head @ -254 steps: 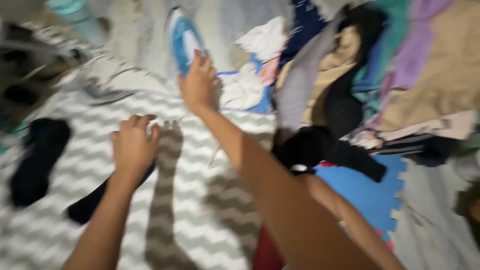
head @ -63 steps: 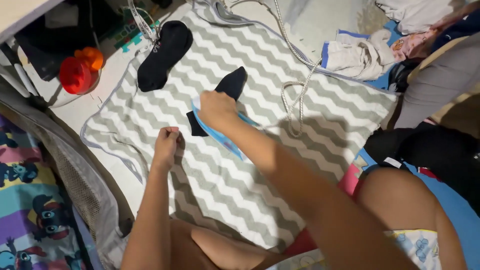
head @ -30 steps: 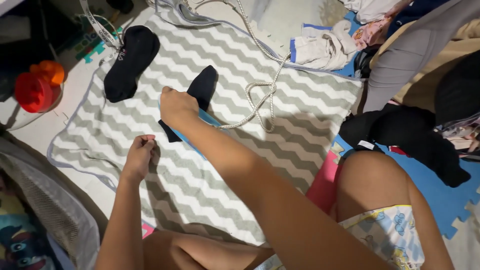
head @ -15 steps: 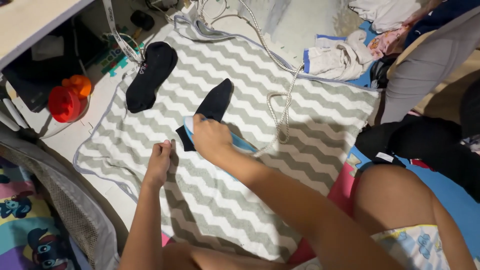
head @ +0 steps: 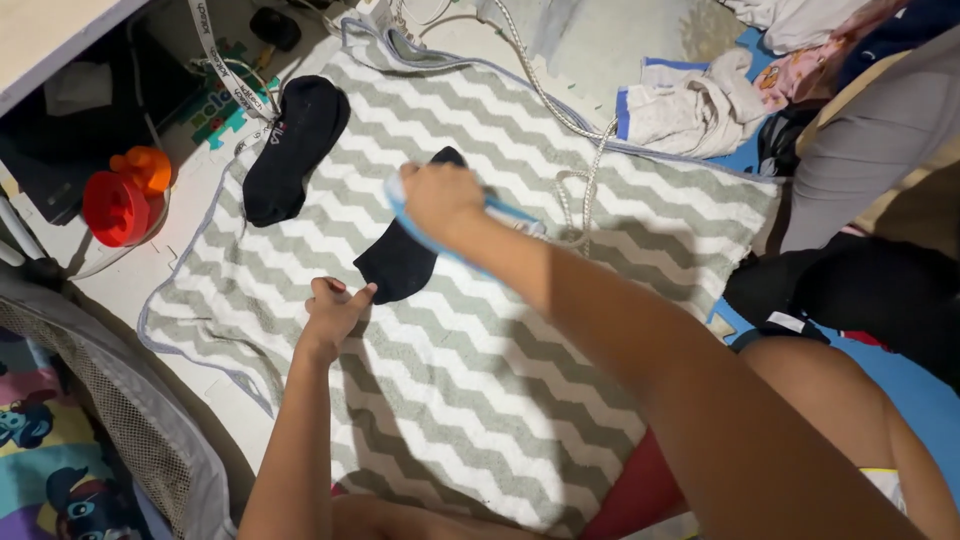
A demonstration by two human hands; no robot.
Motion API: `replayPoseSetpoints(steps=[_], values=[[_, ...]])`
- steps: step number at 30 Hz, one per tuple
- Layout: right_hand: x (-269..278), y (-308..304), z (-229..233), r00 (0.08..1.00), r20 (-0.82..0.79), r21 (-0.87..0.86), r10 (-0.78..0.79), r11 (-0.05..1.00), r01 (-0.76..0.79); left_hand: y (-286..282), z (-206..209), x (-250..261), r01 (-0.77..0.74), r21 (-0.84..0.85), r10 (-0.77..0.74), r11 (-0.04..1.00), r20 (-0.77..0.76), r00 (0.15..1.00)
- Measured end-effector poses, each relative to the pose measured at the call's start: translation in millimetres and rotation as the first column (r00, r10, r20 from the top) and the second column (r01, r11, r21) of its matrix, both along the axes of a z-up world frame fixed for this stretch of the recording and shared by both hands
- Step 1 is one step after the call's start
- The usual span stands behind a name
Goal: Iron a pair of black socks on a padded mat on the floor.
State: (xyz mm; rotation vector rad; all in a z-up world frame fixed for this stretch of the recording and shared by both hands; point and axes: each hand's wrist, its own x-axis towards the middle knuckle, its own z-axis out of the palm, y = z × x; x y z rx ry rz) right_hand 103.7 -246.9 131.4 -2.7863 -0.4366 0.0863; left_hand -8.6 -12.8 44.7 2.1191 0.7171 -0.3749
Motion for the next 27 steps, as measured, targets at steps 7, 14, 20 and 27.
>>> replayPoseSetpoints(steps=[7,14,20,27], values=[[11,-12,-2,0.981,-0.09,0.096,-0.175,0.978,0.183,-10,-10,14,-0.031,0.062,0.039,0.998,-0.124,0.991],[-55,-3,6,0.981,-0.121,0.136,-0.151,0.977,0.167,-17,-11,27,-0.044,0.286,0.1,0.957,-0.184,0.978],[14,18,-21,0.971,0.122,0.154,-0.204,0.971,0.184,-23,-11,30,-0.055,0.325,0.129,0.944,-0.209,0.969],[-21,-33,7,0.991,-0.063,0.186,-0.122,0.974,0.132,-23,0,34,-0.074,0.278,0.145,0.958,-0.243,0.959]])
